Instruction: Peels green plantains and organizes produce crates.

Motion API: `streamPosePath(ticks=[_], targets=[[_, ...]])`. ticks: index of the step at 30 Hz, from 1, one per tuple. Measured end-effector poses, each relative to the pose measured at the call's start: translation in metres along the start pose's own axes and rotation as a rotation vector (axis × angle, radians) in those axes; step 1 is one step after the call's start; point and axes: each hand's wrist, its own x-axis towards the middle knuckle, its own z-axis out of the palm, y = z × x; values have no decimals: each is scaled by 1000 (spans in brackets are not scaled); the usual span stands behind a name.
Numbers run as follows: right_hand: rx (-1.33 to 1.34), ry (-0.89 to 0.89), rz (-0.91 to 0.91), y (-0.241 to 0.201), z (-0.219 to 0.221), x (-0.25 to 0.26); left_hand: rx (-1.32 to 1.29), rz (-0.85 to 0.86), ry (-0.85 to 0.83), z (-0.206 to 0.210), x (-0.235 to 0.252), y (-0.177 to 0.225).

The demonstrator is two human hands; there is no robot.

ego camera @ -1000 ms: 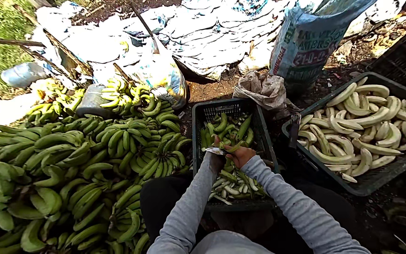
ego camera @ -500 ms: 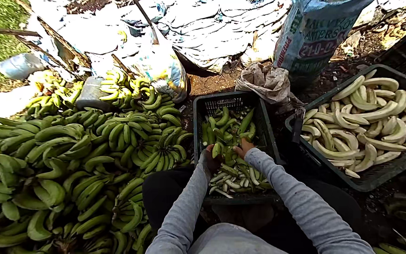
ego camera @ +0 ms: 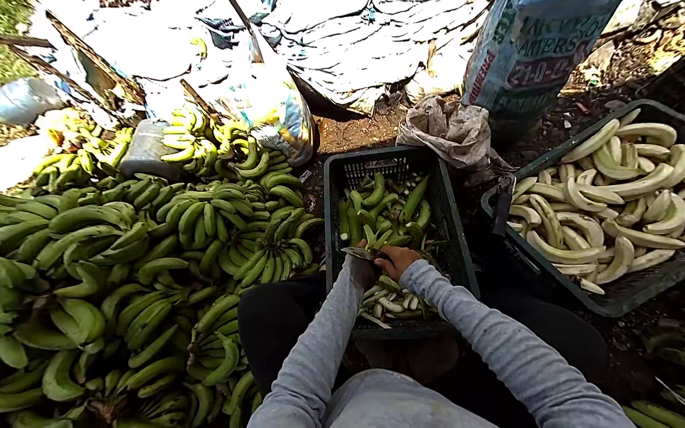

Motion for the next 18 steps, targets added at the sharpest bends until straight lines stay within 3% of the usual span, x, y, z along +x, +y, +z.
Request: streamPosePath(ticks=[2,3,5,6,8,10,13,18], targets=[[278,86,67,7,-9,4,-281,-219,0,3,-5,13],[418,189,138,18,-17,10,-326,-252,-87,-4,-7,15],[550,430,275,52,-24,29,-367,-183,-246,-21,-10,9],[540,438,339,59,-29,33,-364,-121,-249,-26,-11,6],[415,317,287,55,-18,35,-290,-34,-63,-24,-11,9],[203,80,127,28,-1,21,-238,1,89,-21,-6,10],[58,-58,-60,3,15,5,-447,-33,81,-20,7,2],[3,-57,-35,3,12,5,-568,-108,48,-9,-1,9]])
